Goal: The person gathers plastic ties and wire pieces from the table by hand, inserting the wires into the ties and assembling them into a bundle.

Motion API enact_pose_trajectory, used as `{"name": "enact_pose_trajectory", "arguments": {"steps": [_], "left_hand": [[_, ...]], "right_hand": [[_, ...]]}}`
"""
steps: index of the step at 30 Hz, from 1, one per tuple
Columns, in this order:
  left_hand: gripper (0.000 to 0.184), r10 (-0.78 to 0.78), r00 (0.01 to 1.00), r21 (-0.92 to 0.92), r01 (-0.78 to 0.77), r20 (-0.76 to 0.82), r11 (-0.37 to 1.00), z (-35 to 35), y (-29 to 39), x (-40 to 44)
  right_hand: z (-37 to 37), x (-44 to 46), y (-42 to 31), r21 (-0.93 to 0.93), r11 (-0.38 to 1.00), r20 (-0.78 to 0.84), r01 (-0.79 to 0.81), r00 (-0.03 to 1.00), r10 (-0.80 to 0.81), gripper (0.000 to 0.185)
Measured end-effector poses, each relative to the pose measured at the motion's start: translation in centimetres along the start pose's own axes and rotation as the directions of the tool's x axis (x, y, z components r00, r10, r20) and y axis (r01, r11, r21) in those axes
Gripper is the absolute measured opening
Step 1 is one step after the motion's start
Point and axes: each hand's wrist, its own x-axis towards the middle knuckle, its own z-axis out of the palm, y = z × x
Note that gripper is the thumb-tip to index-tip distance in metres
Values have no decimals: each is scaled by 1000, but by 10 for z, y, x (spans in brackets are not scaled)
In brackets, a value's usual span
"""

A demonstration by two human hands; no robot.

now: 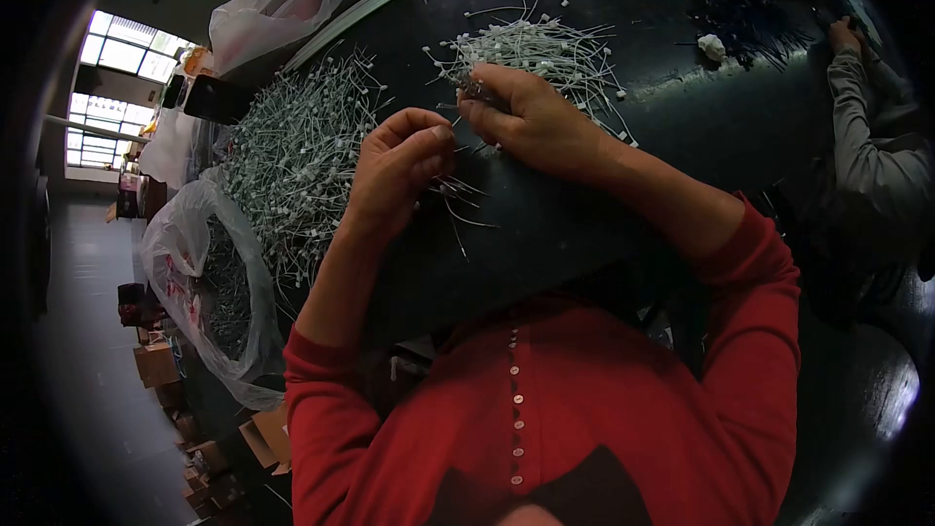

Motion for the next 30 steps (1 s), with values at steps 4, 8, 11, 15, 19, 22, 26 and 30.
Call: {"name": "enact_pose_trajectory", "arguments": {"steps": [4, 8, 11, 15, 19, 22, 26, 30], "left_hand": [[13, 37, 999, -45, -38, -25, 998, 5, 1, -1], [12, 26, 999, -79, -27, -25, 996, 6, 3, -1], [12, 34, 999, -87, -36, -29, 996, 6, 3, -1], [12, 29, 999, -71, -31, -16, 997, 7, 0, 0], [12, 52, 998, -13, -52, -31, 999, 6, 0, 0], [13, 87, 995, -30, -88, -39, 996, 6, 0, 1], [15, 54, 996, 31, -52, -73, 998, 1, 1, 0], [18, 5, 998, 14, -4, -60, 1000, 2, 3, 0]], "right_hand": [[0, 0, 1, -84, 995, 27, 46, 999, -44, 15], [0, 0, 1, -181, 981, 30, 65, 998, -61, 14], [2, -3, -6, 1, 1000, 49, -7, 999, 7, 14], [4, -1, -7, 206, 973, 19, -101, 995, 99, 14], [2, 0, 4, -109, 992, 15, 61, 998, -60, 14], [-2, -1, 1, -101, 995, 21, 6, 1000, -3, 13], [-5, -1, -3, -94, 996, 21, 9, 1000, -7, 11], [-5, 0, -2, -105, 993, -9, 61, 998, -63, 10]]}}
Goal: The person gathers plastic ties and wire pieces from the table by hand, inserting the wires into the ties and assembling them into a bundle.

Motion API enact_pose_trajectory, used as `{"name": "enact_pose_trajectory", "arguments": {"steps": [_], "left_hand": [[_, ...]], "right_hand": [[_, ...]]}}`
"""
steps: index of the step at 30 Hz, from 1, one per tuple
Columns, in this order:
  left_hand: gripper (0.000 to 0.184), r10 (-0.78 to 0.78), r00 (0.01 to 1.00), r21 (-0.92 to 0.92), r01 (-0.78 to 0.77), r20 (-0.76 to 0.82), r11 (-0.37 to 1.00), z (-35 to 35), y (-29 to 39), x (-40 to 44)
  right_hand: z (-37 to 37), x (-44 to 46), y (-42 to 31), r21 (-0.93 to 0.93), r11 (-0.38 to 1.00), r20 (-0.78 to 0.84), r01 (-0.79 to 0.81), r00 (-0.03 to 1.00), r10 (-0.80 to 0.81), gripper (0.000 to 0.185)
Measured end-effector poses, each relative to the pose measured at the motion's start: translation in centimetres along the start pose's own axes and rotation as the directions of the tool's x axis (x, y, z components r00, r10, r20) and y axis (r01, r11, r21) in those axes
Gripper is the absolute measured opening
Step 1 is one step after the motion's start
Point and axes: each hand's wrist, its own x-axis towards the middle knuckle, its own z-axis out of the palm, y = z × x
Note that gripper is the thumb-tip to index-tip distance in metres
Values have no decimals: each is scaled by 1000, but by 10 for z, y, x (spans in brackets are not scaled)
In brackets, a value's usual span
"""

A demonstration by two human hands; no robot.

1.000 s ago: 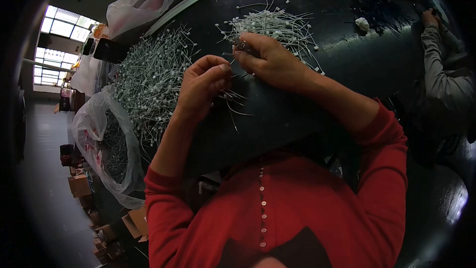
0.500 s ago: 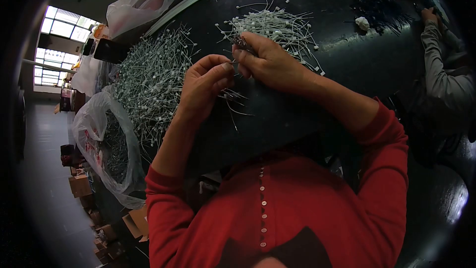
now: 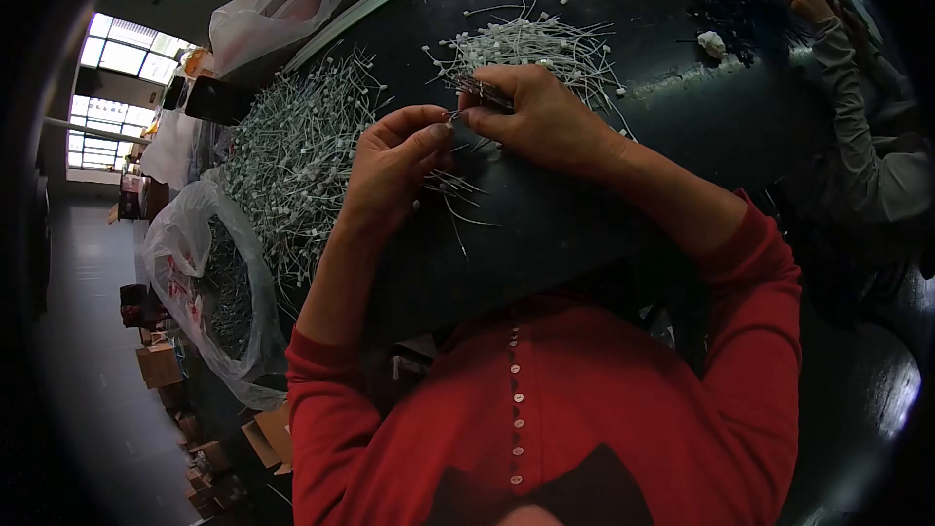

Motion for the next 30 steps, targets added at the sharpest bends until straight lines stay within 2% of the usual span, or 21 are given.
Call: {"name": "enact_pose_trajectory", "arguments": {"steps": [4, 7, 30], "left_hand": [[20, -4, 1000, -39, 4, -1, 999, -1, 0, 0], [20, -11, 1000, -75, 12, 20, 997, 0, 0, -1], [21, -111, 991, -213, 124, 71, 969, 2, -3, -1]], "right_hand": [[-2, 1, -1, -79, 997, 23, -22, 999, 24, 9], [0, 1, 2, -24, 1000, 6, 9, 1000, -8, 14], [-4, 0, 2, -36, 999, 65, 28, 998, -25, 10]]}}
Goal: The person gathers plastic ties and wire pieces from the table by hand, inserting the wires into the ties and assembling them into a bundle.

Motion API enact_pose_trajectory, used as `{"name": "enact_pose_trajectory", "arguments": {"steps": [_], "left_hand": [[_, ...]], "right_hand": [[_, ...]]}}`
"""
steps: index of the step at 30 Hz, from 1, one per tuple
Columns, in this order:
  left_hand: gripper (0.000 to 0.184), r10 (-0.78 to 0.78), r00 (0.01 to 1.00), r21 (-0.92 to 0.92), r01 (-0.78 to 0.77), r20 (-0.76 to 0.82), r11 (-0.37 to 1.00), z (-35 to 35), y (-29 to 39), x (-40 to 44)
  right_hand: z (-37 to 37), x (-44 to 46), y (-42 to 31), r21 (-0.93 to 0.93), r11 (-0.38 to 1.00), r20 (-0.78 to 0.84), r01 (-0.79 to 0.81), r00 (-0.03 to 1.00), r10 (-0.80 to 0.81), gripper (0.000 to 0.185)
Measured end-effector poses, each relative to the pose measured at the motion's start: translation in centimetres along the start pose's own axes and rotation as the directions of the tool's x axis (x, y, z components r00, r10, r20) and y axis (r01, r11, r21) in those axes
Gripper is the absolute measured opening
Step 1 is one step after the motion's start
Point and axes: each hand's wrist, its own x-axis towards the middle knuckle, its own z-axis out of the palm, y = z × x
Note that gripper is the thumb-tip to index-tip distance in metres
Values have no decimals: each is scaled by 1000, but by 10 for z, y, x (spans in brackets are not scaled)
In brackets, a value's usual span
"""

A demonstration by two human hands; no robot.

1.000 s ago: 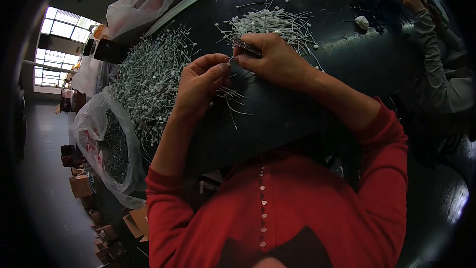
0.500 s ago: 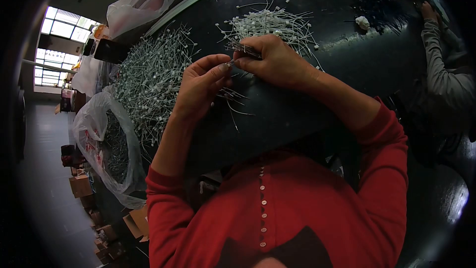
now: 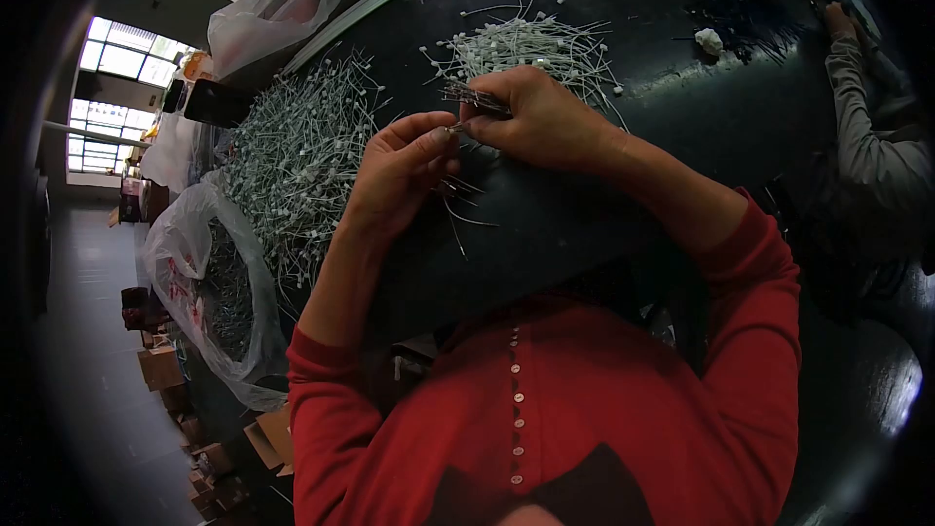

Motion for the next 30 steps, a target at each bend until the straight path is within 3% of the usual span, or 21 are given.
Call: {"name": "enact_pose_trajectory", "arguments": {"steps": [5, 7, 13, 17, 19, 30], "left_hand": [[19, 2, 1000, 23, -3, 14, 1000, 2, -1, 0], [19, 19, 1000, -2, -19, 10, 1000, 5, -1, 0], [17, 21, 1000, -45, -20, 16, 999, 0, 0, 0], [17, 12, 1000, -59, -11, 7, 998, 0, 1, -1], [17, 6, 1000, -52, -6, -4, 999, 2, 2, -2], [18, 15, 1000, -51, -15, 0, 999, 4, -1, -1]], "right_hand": [[-2, 0, -1, 56, 997, 14, -45, 999, 44, 11], [-5, 2, -3, 120, 979, 59, -165, 986, 159, 14], [-1, 2, 1, 127, 988, -9, -90, 996, 92, 13], [-4, 1, -8, 193, 970, -37, -145, 987, 155, 13], [-6, 2, -5, 80, 988, 38, -129, 991, 126, 15], [-3, 2, -1, 59, 996, 18, -64, 998, 64, 13]]}}
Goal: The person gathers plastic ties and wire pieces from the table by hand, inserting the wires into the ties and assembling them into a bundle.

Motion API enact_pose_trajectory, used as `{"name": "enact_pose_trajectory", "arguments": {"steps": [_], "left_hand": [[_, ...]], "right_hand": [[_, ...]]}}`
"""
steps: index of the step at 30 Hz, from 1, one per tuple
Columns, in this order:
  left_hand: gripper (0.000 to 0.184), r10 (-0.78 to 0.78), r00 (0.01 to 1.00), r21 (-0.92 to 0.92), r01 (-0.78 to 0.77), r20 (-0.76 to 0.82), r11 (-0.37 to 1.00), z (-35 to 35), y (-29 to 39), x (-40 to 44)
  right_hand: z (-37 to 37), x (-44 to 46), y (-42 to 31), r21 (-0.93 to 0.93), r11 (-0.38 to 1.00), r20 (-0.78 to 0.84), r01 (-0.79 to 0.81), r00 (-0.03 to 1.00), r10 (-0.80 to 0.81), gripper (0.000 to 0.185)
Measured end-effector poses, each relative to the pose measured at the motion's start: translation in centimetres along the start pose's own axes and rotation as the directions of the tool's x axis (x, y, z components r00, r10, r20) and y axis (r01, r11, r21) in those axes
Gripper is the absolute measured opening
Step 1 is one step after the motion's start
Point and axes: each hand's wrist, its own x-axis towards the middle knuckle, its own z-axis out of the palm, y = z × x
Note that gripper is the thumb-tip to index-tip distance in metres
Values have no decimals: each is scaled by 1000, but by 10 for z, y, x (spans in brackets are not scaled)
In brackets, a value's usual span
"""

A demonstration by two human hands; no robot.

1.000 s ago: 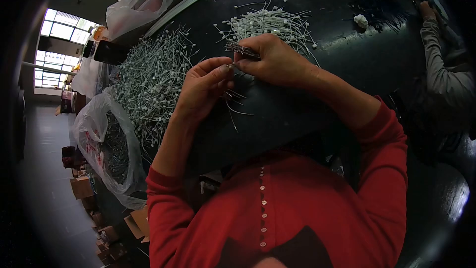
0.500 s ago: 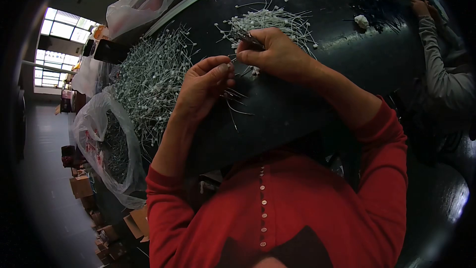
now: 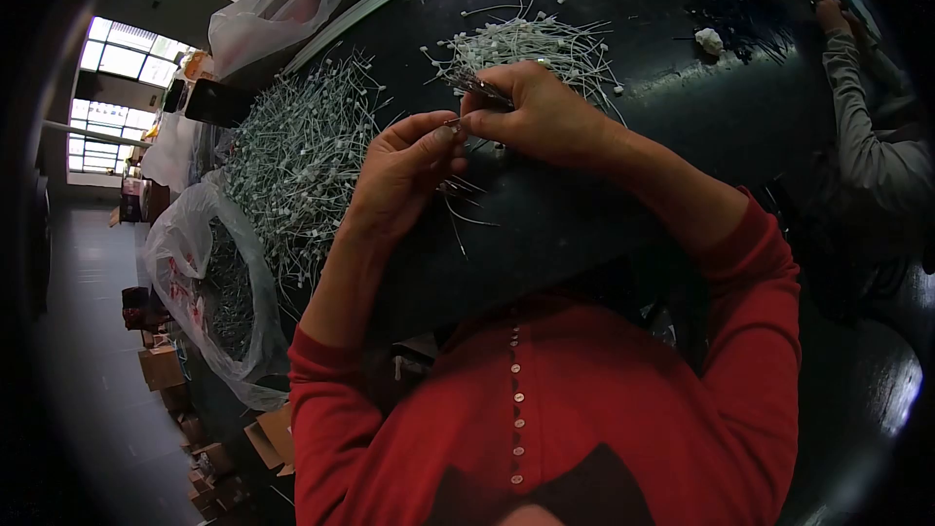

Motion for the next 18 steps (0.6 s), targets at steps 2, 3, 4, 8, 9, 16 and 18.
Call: {"name": "enact_pose_trajectory", "arguments": {"steps": [2, 3, 4, 8, 9, 16, 18], "left_hand": [[18, 1, 1000, 3, -1, 4, 1000, 1, 0, 0], [18, 1, 1000, 4, -1, 3, 1000, 1, 0, 0], [18, 6, 1000, -2, -6, 9, 1000, 1, -1, 1], [17, 13, 1000, 14, -13, -1, 1000, 3, 0, 1], [17, 12, 1000, 16, -12, 0, 1000, 3, 0, 1], [17, 85, 996, 133, -83, -9, 988, -6, 19, -10], [16, 111, 993, 226, -100, -38, 969, -18, 31, -16]], "right_hand": [[2, 0, 1, 6, 1000, -12, 18, 1000, -18, 11], [3, 0, 2, 12, 1000, -14, 27, 1000, -27, 11], [3, 0, 2, 16, 999, -16, 36, 999, -36, 11], [2, 1, 4, 8, 999, -18, 52, 999, -51, 12], [2, 1, 4, 19, 999, -10, 39, 999, -39, 13], [-2, -1, -15, 193, 965, -85, -176, 977, 195, 17], [-8, 1, -9, 136, 986, -116, -97, 987, 113, 18]]}}
